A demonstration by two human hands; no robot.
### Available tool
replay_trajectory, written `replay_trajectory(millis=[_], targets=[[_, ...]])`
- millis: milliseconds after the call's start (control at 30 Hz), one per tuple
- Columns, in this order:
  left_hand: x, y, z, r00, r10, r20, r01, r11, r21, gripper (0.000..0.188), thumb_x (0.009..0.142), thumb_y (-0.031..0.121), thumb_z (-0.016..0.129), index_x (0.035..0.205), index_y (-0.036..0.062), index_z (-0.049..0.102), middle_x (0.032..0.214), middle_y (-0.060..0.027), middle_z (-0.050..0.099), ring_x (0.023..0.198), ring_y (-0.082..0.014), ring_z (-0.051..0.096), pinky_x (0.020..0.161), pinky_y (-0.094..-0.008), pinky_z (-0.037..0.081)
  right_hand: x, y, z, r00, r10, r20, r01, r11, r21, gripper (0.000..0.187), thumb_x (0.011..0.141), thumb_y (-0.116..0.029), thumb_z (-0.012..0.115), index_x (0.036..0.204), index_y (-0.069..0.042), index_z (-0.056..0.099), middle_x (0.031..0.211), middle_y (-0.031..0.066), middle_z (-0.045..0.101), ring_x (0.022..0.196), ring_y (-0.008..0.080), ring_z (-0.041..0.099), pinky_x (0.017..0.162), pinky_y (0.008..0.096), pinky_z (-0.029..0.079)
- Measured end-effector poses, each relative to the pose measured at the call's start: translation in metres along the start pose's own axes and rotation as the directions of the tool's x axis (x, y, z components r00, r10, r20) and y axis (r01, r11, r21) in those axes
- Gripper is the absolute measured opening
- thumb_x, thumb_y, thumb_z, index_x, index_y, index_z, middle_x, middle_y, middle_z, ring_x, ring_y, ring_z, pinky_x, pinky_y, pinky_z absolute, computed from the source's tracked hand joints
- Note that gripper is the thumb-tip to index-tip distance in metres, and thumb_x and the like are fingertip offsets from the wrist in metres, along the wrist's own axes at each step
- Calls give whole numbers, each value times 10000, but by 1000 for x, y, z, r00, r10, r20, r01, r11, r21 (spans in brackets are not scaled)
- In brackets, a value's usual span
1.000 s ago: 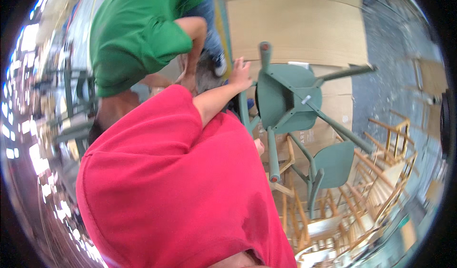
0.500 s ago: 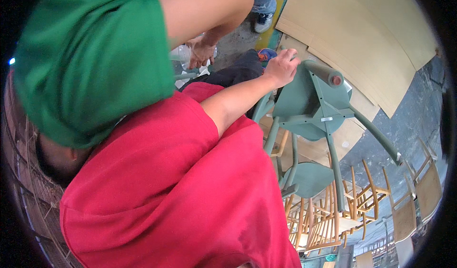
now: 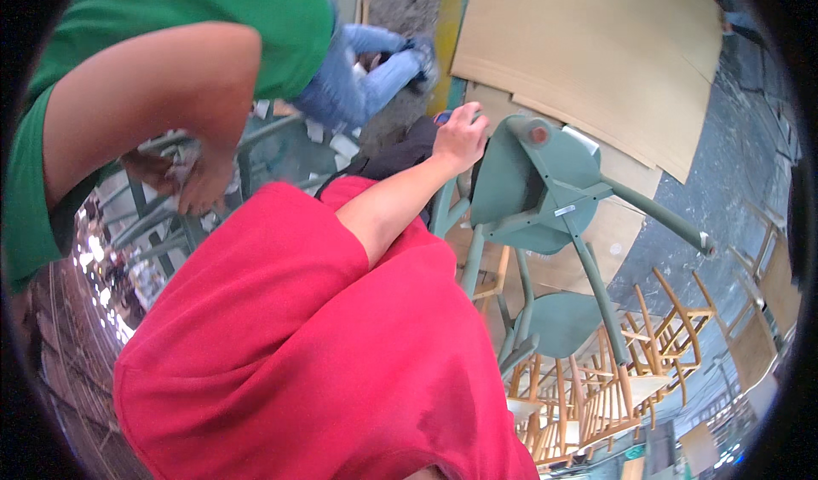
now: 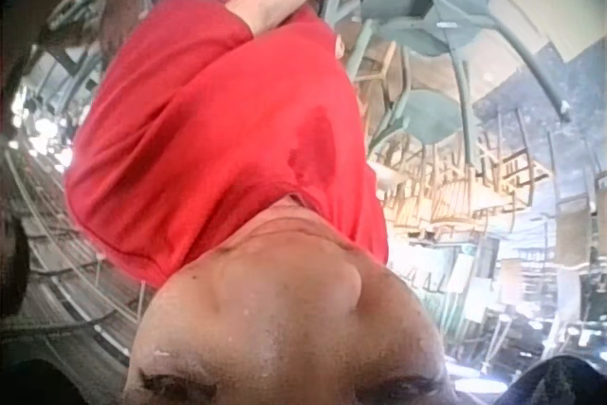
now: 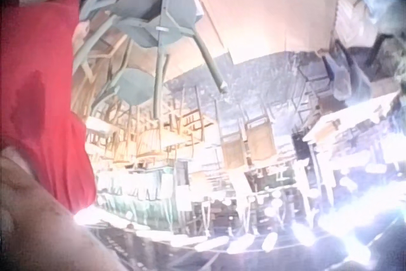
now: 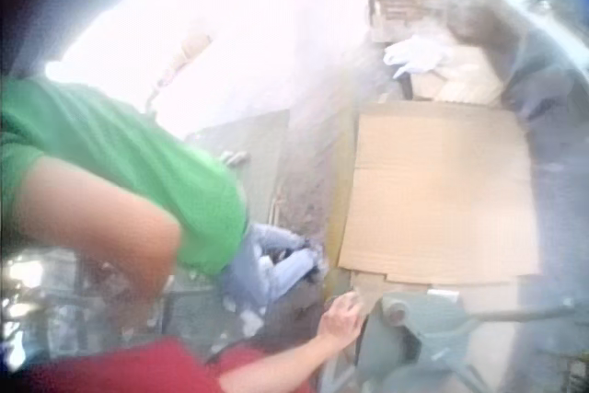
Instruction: The person picks up green metal chairs from a pile, carries them across the workshop floor, and places them onto a stack. The person then picks up a long metal bar and wipes it with a white cloth.
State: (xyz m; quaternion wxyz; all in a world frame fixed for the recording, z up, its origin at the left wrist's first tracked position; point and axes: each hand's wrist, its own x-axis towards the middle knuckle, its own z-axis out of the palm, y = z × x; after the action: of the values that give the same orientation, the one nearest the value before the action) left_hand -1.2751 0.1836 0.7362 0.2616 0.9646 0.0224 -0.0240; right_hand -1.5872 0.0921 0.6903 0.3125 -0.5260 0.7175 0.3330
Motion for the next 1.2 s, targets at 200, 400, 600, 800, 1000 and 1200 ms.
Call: replay_trajectory(millis=[200,400,600,800,1000,1200], targets=[[6,6,-5,998,30,57,-35,994,100,198,806,122,687,1002,119,662,1336,-103,552,1214,-338,572,963,-448,535,-19,-13,7,1000,-14,-12,14,999,32,349,812,-379,655,1043,-144,771,1098,124,747,1041,338,690,918,448,527],[4,14,-4,999,7,34,-11,993,115,117,868,135,650,984,117,662,1301,-104,552,1169,-330,579,926,-440,528,-37,-30,4,995,44,-91,-33,993,113,344,811,-379,659,1039,-148,772,1094,122,748,1038,337,692,915,448,529],[4,17,-6,999,19,47,-24,993,120,120,870,121,651,990,109,648,1276,-101,533,1146,-327,573,914,-448,520,-39,-35,11,975,115,-188,-73,973,217,216,771,-297,740,927,-160,798,976,97,769,929,309,722,835,464,572],[4,14,-5,997,56,48,-61,992,113,127,871,114,650,996,107,633,1281,-108,527,1146,-336,571,908,-454,518,-46,-35,7,989,134,-59,-117,965,236,289,835,-348,654,1034,-165,757,1151,110,733,1103,324,668,958,443,516],[2,10,-6,997,70,36,-73,993,97,124,868,106,649,990,103,634,1262,-112,536,1139,-342,574,902,-456,518,-50,-27,2,993,46,-107,-24,979,203,298,816,-362,661,1013,-163,764,1089,124,747,1058,345,688,913,462,530],[2,9,-1,997,79,26,-81,992,95,125,859,111,656,984,107,643,1242,-104,544,1107,-337,587,893,-455,521,-54,-36,-5,992,71,-107,-48,978,202,312,805,-369,676,1018,-162,768,1088,115,752,1056,337,693,924,447,529]])
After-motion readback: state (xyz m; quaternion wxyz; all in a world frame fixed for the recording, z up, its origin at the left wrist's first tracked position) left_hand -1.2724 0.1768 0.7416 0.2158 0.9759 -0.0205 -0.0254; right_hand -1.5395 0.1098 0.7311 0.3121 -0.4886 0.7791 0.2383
